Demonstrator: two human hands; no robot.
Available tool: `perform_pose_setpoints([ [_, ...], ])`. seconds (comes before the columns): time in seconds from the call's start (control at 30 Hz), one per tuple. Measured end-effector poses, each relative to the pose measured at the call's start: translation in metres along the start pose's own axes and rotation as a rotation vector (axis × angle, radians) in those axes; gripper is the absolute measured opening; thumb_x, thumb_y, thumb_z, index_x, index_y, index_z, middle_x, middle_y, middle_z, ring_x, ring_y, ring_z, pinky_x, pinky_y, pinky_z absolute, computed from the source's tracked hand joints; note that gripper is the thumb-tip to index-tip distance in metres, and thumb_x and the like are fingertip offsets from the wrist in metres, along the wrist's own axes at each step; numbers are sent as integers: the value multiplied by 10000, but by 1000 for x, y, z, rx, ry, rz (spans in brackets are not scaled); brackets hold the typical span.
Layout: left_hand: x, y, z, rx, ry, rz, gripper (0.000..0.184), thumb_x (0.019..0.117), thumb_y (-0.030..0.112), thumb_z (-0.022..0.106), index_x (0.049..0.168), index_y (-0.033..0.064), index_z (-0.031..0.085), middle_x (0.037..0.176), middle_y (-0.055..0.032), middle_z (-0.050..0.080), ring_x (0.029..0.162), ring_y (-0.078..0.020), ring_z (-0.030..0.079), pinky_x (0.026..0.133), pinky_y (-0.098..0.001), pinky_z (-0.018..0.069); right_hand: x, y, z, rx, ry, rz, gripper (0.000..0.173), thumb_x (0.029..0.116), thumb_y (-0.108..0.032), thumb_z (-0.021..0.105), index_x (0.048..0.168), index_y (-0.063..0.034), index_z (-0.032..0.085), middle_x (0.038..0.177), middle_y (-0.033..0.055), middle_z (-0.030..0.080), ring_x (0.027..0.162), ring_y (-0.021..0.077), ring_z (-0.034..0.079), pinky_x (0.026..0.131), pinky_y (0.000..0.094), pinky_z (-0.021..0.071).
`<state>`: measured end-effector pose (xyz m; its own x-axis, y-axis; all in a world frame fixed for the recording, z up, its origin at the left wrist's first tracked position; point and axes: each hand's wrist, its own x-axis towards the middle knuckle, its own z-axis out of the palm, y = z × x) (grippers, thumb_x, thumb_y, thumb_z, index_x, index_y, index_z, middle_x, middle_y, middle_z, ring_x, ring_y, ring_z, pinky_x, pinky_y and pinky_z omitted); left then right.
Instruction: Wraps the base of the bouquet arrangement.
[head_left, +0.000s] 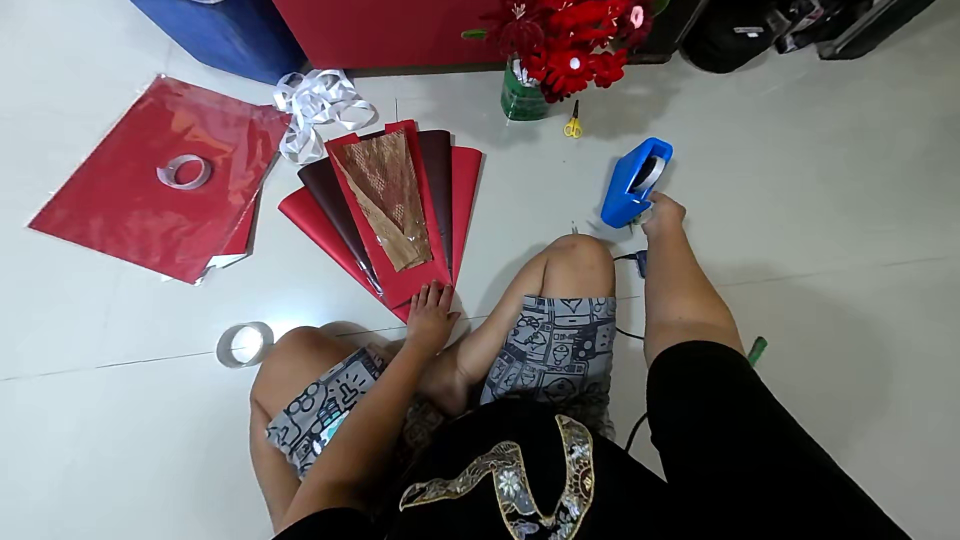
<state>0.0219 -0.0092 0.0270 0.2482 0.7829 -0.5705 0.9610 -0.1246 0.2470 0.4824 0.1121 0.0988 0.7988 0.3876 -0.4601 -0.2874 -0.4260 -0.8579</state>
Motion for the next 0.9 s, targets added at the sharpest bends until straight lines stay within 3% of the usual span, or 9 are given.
perform_pose_setpoints([
  [0.07,1,0,0,2,-5,7,709,1058,465,478,1645,151,235,1713,-177,150,1585,-363,138,1271,-545,115,-1,-2,-3,-93,-62,26,640,1052,-389,550,1534,-3,381,1592,225,365,1463,366,365,1119,617,367],
  [0.17,1,-1,1,7,0,2,709,1056,460,484,1644,149,238,1711,-178,156,1585,-362,138,1271,-542,116,1,-6,3,-171,-119,54,647,1073,-491,453,1527,-32,413,1578,207,398,1452,367,380,1099,646,363],
  [0.27,0,2,-1,13,-13,-8,716,1057,466,481,1646,146,229,1714,-176,145,1587,-359,129,1272,-538,112,15,-2,10,-104,-95,6,537,1069,-368,517,1471,-15,478,1491,181,510,1368,295,500,1078,527,444],
  [0.33,1,3,-1,17,-22,-12,717,1057,467,480,1646,145,225,1716,-172,140,1588,-356,124,1274,-530,108,24,2,14,-38,-3,-46,485,1017,-244,592,1405,35,513,1399,210,560,1283,286,562,1038,475,499],
  [0.53,2,2,0,13,-12,1,720,1053,461,495,1640,129,242,1711,-187,147,1585,-367,135,1269,-543,121,40,-8,6,-229,-15,-139,446,986,-122,614,1394,38,529,1424,235,524,1279,335,530,1008,548,471],
  [0.73,1,3,-2,6,-23,-11,721,1057,464,486,1645,135,229,1713,-183,140,1587,-360,128,1271,-539,107,56,-13,4,-217,-122,-233,404,1010,-163,658,1371,1,580,1401,193,558,1178,259,542,969,481,444],
  [0.83,1,4,-1,10,-17,-13,720,1056,467,487,1642,130,240,1712,-183,147,1586,-361,132,1271,-534,115,61,-14,5,-223,-154,-205,429,1026,-191,644,1404,-2,571,1459,204,540,1301,306,530,1061,523,433],
  [0.9,1,4,-1,21,-24,-17,725,1055,475,483,1645,137,230,1714,-177,140,1587,-359,131,1272,-528,116,63,-13,3,-247,-159,-184,440,1037,-244,634,1408,-15,570,1449,202,550,1288,309,548,1050,517,447],
])
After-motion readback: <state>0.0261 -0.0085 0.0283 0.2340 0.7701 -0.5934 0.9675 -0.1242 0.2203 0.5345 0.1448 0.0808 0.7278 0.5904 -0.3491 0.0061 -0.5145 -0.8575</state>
